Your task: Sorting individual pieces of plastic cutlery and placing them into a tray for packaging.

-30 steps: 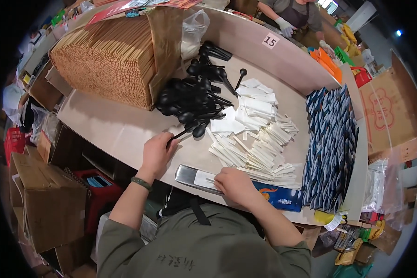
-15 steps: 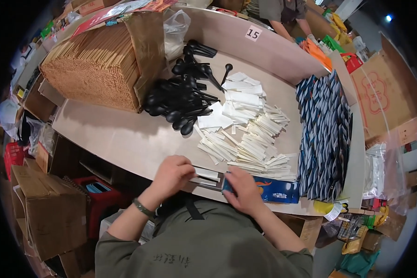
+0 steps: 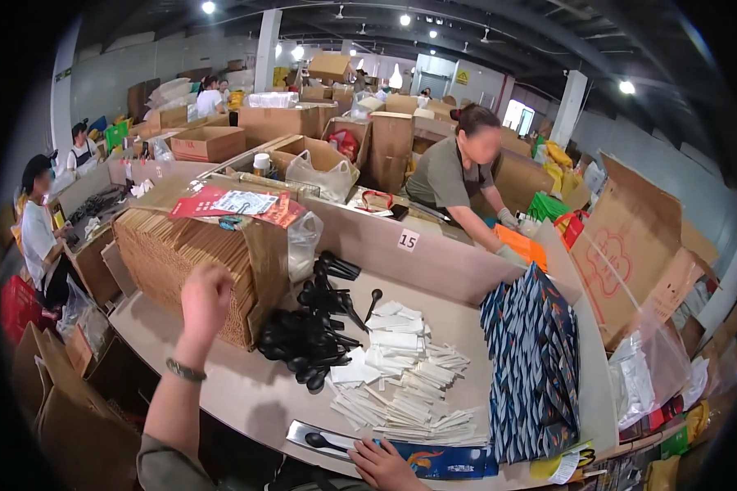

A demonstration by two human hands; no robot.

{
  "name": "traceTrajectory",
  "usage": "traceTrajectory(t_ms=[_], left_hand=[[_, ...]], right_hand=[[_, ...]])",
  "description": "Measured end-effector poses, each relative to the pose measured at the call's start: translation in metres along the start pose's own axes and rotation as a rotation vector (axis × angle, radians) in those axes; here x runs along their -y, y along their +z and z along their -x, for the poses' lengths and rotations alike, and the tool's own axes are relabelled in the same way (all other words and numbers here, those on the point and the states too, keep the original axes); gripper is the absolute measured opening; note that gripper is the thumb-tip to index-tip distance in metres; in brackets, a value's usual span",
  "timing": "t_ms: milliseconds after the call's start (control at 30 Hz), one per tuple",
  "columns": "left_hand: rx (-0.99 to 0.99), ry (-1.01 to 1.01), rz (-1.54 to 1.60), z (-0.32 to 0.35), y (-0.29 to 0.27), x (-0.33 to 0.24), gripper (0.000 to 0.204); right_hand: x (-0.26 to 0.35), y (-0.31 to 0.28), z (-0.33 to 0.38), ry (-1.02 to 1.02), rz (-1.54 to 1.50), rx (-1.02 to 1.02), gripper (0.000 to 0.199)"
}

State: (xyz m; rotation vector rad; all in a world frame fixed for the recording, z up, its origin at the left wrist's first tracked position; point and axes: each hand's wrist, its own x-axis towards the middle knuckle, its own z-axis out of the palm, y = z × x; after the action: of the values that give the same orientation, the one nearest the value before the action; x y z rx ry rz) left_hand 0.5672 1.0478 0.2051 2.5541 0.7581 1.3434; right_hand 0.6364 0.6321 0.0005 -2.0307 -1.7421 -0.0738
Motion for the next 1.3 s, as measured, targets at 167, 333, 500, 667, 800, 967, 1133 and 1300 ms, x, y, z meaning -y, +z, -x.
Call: traceTrajectory(t_ms=[167, 333, 500, 667, 800, 967, 1133, 1300], left_hand=[[0.204, -0.038, -0.164, -0.054, 0.014, 0.023, 0.015], [0.355, -0.048, -0.229, -0.062, 0.035, 0.025, 0.017], [0.372, -0.078, -0.356, -0.07, 0.038, 0.018, 0.017], [0.455, -0.188, -0.335, -0.073, 0.037, 0.023, 0.016], [0.44, -0.157, -0.333, -0.075, 0.043, 0.039, 0.012], [0.329, -0.069, -0.424, -0.077, 0.042, 0.039, 0.012], [0.114, -0.029, -0.334, -0.05, 0.015, 0.034, 0.014], [-0.06, -0.308, 0.098, 0.068, -0.025, 0.069, 0.013]], right_hand=[[-0.005, -0.002, -0.007, -0.008, -0.019, -0.014, 0.044], [-0.008, 0.006, -0.004, 0.011, -0.044, -0.022, 0.044], [-0.01, 0.011, 0.001, 0.011, -0.042, -0.019, 0.043], [-0.008, 0.013, 0.001, 0.023, -0.065, -0.041, 0.042], [-0.007, 0.009, -0.004, 0.021, -0.096, -0.048, 0.039], [-0.008, 0.007, -0.007, 0.031, -0.083, -0.044, 0.038], [-0.004, 0.003, -0.002, 0.036, -0.098, -0.031, 0.038], [0.002, 0.007, 0.006, 0.049, -0.108, -0.016, 0.04]])
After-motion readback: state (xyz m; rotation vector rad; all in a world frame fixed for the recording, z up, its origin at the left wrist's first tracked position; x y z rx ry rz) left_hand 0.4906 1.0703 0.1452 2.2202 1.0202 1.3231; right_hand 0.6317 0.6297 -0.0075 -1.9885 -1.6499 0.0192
